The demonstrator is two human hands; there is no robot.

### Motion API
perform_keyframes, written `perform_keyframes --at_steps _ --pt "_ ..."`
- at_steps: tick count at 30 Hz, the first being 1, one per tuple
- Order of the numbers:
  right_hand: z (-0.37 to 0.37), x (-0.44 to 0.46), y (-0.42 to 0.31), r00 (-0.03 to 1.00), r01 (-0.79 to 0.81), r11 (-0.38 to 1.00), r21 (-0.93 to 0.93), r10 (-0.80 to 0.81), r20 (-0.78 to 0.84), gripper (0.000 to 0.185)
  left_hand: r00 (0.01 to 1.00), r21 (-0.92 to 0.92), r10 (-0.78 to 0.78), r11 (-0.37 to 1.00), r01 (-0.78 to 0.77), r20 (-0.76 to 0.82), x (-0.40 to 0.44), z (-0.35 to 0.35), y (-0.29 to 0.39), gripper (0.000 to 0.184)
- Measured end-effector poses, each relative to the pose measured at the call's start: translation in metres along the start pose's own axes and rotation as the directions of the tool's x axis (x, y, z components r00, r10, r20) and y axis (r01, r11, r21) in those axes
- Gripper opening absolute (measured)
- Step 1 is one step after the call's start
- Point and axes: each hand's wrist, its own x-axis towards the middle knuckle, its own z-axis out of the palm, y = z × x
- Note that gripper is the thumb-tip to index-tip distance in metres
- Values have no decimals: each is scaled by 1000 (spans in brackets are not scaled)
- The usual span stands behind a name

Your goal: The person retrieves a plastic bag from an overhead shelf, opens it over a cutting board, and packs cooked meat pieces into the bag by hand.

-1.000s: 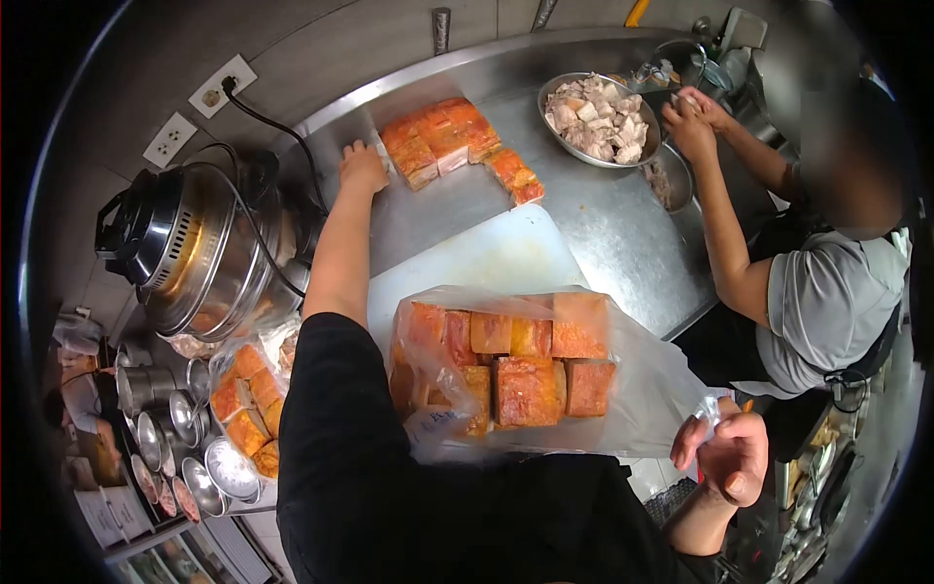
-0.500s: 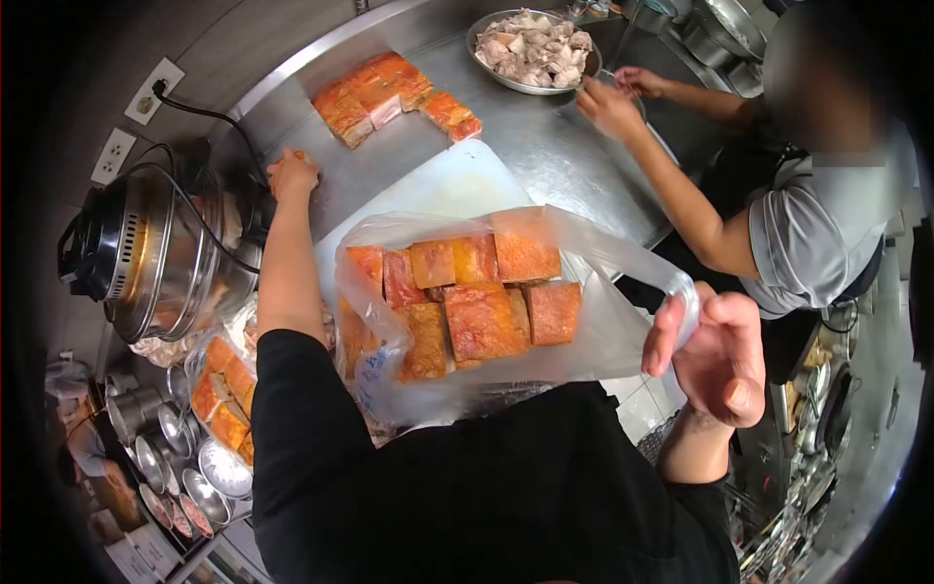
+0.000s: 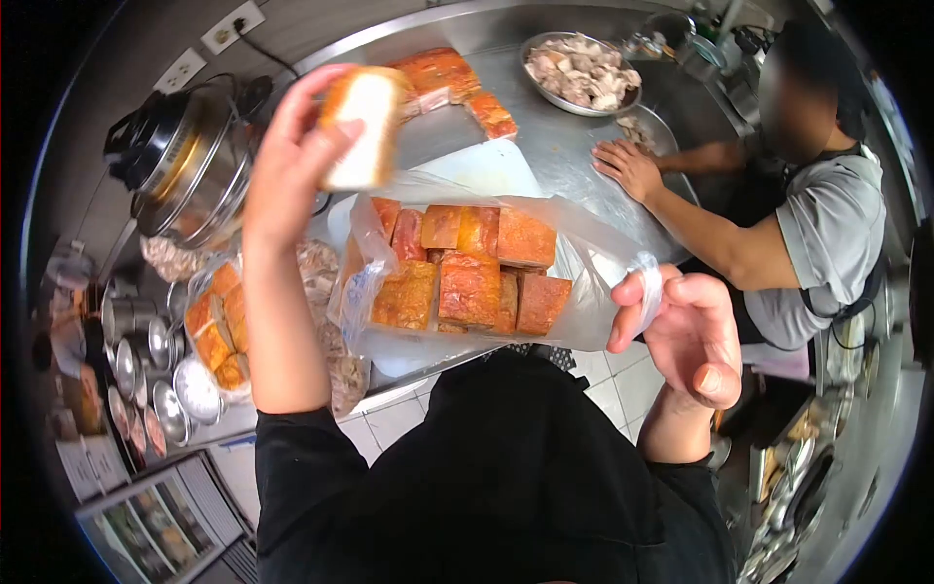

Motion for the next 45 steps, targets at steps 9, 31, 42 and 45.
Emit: perform_keyframes --at_steps 9,31,42,45 --pt "-28 -28 0 996 -86 982 170 81 36 69 947 586 -198 810 12 254 -93 135 9 48" --pt "-34 -21 9 994 -105 967 232 98 43 66 861 747 -74 538 -391 503 -112 167 -58 77" --pt "0 20 0 998 -69 986 149 67 20 65 930 848 363 473 -237 58 -145 86 -6 73" --pt "0 23 4 998 -52 986 159 47 30 63 962 941 241 337 42 -130 -141 52 7 78"
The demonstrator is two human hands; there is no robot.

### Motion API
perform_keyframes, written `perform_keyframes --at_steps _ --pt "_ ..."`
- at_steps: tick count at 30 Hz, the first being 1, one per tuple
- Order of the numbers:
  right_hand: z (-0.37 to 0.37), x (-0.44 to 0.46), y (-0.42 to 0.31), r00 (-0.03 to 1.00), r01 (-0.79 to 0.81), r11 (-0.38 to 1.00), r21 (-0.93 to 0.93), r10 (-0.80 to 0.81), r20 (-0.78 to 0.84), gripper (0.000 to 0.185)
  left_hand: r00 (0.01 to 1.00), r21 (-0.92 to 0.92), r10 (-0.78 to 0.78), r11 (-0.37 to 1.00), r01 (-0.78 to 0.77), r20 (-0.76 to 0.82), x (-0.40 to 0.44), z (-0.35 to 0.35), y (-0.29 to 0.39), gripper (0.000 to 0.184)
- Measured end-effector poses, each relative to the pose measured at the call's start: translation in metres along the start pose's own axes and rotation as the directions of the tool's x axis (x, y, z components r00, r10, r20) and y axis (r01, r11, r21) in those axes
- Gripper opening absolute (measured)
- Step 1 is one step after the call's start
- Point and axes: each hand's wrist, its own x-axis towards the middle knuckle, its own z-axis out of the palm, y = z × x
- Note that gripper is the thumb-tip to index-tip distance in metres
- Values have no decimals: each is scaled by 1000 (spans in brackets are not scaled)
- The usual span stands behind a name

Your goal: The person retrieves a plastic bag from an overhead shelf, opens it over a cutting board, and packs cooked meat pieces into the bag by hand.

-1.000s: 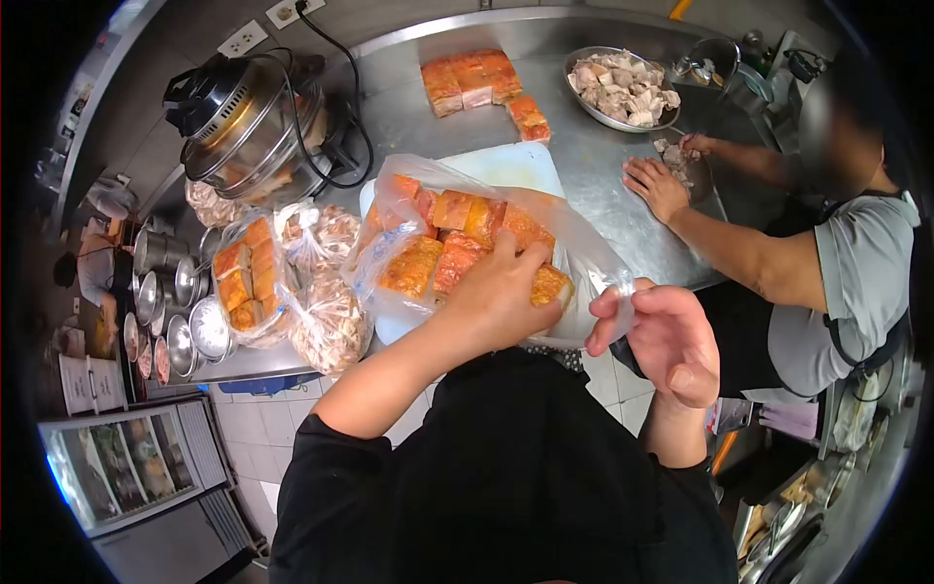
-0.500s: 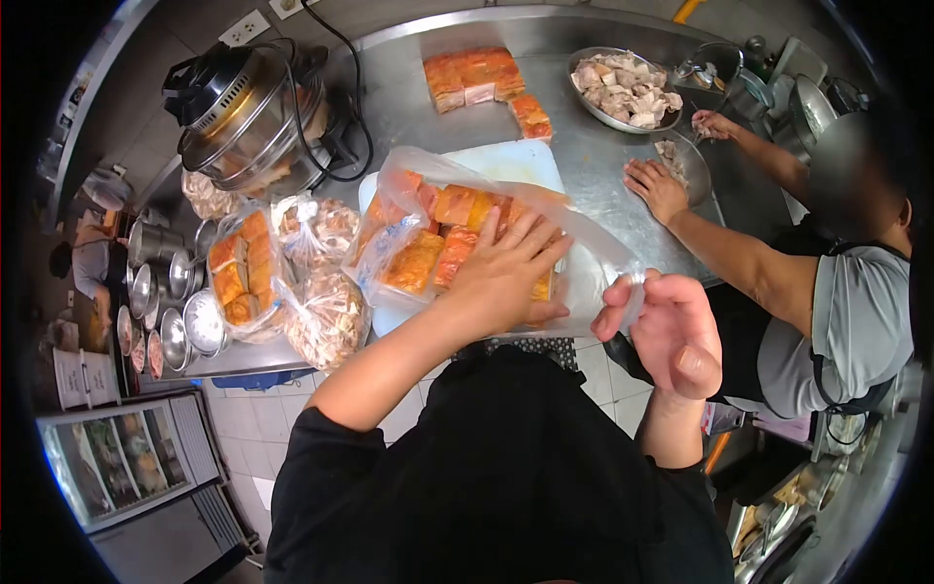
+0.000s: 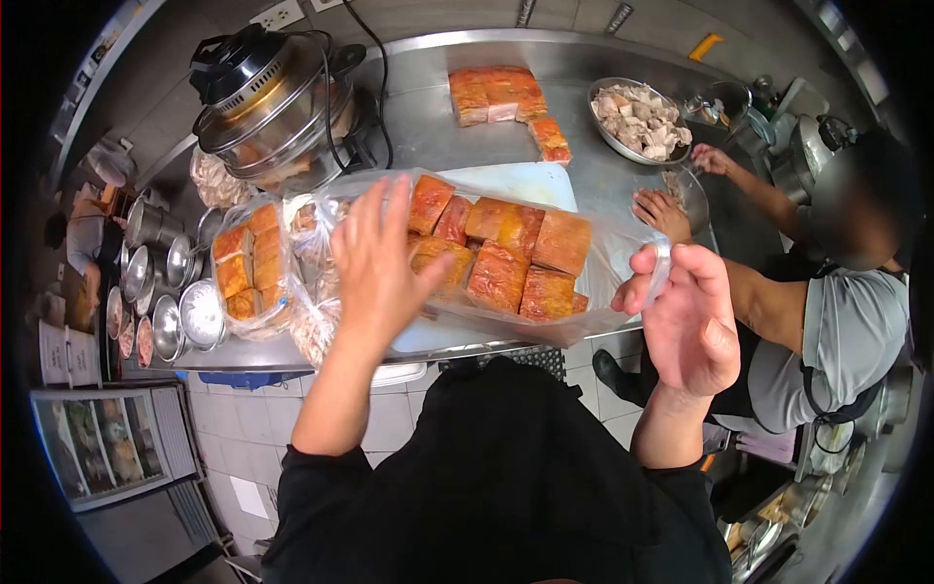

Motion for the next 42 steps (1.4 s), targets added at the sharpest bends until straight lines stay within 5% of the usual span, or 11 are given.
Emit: perform_keyframes --at_steps 5,7,9,10,11,13,15,17,25,34,42 --pt "4 8 1 1000 -14 1000 -13 14 -6 64 947 137 -302 939 315 -107 10 -10 -63 90" --pt "3 11 1 1000 0 1000 -17 0 7 65 949 229 -287 922 311 -132 9 -9 -90 70" --pt "1 13 3 1000 -4 1000 -14 5 16 65 642 -118 -599 681 723 478 18 -19 -109 42" --pt "0 14 4 1000 -3 1000 -6 3 19 65 811 -488 -468 648 585 352 11 -5 -122 23" --pt "0 15 5 1000 -1 1000 1 1 21 65 810 -489 -469 646 587 352 8 5 -132 23" --pt "0 21 6 1000 -19 1000 -13 19 -10 65 806 -930 -465 -214 298 366 31 -6 -97 20" --pt "0 30 7 994 -66 997 -33 63 -95 65 782 -895 -475 -380 232 404 52 -17 -87 20" --pt "7 40 1 992 -46 997 -59 38 -123 66 889 -819 -143 -474 324 435 68 -26 -86 20" --pt "17 61 -47 999 37 999 -20 -37 -1 65 941 -929 -153 -268 255 303 94 -72 -36 19" --pt "2 59 -28 991 -113 981 -154 101 -87 61 900 -902 -225 -315 297 375 72 -42 -47 21" --pt "2 50 -30 988 -117 967 -225 92 -121 63 920 -935 -170 -30 355 354 60 -49 -51 23"
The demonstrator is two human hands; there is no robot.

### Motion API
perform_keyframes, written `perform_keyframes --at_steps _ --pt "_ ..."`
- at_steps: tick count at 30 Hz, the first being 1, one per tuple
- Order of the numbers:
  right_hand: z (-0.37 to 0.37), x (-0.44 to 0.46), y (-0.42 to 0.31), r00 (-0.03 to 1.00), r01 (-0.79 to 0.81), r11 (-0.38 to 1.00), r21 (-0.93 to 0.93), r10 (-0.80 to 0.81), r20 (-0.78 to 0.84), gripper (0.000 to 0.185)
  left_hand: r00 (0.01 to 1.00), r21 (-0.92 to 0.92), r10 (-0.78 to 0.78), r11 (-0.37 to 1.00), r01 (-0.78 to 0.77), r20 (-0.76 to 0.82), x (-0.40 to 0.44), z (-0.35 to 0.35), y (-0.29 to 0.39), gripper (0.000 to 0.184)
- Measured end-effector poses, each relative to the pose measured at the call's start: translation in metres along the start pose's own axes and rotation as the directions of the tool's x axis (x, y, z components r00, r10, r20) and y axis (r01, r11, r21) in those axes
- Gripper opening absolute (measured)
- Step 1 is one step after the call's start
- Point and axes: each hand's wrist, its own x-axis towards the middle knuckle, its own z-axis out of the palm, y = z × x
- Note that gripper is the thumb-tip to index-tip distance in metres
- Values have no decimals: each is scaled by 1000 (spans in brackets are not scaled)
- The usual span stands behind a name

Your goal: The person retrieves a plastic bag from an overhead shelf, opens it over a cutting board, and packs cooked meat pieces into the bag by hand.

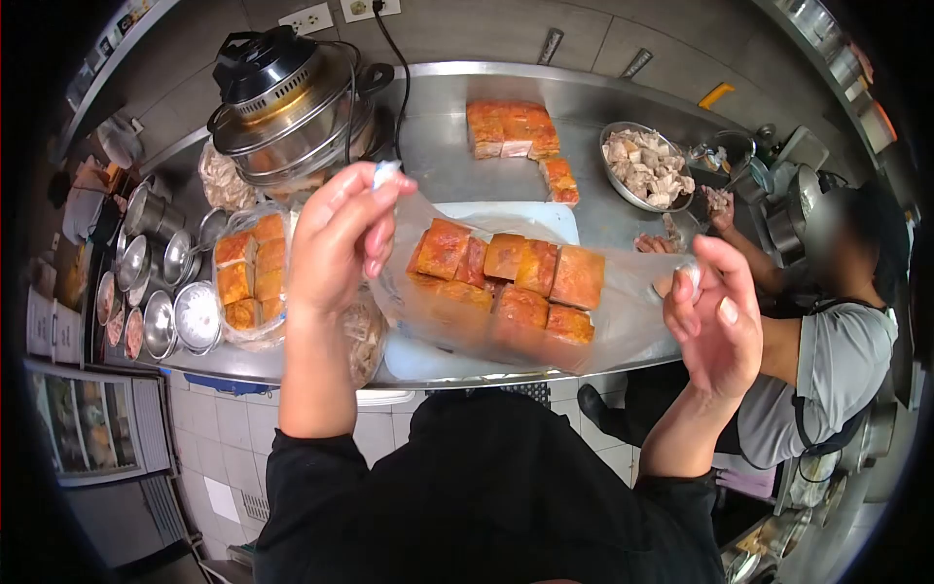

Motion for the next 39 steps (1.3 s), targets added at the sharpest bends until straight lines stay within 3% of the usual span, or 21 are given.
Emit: perform_keyframes --at_steps 2,3,5,6,8,10,12,14,15,17,18,20,21,23,28,30,31,33,35,37,39 --pt "-6 -3 0 1000 -12 1000 -10 12 -18 65 994 257 -42 966 14 103 6 -23 1 28" --pt "-6 -4 -1 1000 -10 1000 -11 10 -22 65 993 258 -43 966 14 107 14 -38 -2 28" --pt "-4 -5 -1 999 -1 1000 -13 1 -34 64 982 573 187 806 -150 -6 40 -68 -15 41" --pt "-3 -7 0 999 2 1000 -15 -3 -41 64 992 471 99 881 -50 -79 57 -79 -18 46" --pt "2 -9 1 998 3 999 -33 -6 -69 64 984 555 -53 820 140 -170 101 -85 -45 47" --pt "6 -12 3 993 -3 997 -75 -6 -119 62 987 613 -128 774 158 -94 143 -87 -96 41" --pt "11 -17 6 988 -3 993 -114 -15 -152 62 999 794 -20 608 -17 37 198 -97 -165 46" --pt "19 -21 9 974 -7 985 -170 -31 -224 60 991 936 4 329 -124 130 240 -87 -206 49" --pt "22 -24 10 968 -8 979 -202 -44 -249 59 990 933 -1 335 -132 141 258 -82 -219 49" --pt "28 -27 13 956 2 970 -241 -72 -284 57 976 974 -90 122 -188 200 291 -73 -243 58" --pt "33 -27 14 949 0 969 -245 -78 -307 55 972 970 -94 133 -201 214 306 -78 -263 58" --pt "35 -30 15 938 -17 962 -273 -79 -338 54 940 943 91 -81 -323 330 330 -82 -304 72" --pt "36 -33 15 932 -32 958 -286 -75 -355 54 937 940 79 -61 -336 340 338 -79 -314 72" --pt "39 -35 15 920 -57 951 -305 -68 -385 53 971 956 -94 -175 -235 221 343 -70 -322 74" --pt "45 -35 18 919 -41 947 -320 -89 -383 53 987 989 -129 -101 -107 94 310 -52 -300 69" --pt "49 -33 18 920 -39 947 -319 -91 -382 54 973 998 -225 13 62 -58 301 -55 -301 72" --pt "50 -33 18 921 -39 947 -318 -89 -379 54 971 998 -234 13 59 -54 293 -56 -294 72" --pt "47 -37 19 931 -34 951 -306 -81 -357 58 972 975 -198 159 157 -124 283 -67 -280 72" --pt "39 -36 19 963 24 969 -246 -88 -255 63 969 844 -237 505 178 -63 306 -120 -313 81" --pt "31 -30 16 978 52 978 -200 -90 -188 69 965 642 -203 721 261 -164 276 -115 -263 81" --pt "23 -25 15 990 67 989 -129 -81 -111 74 977 547 -118 814 196 -175 234 -100 -190 70"
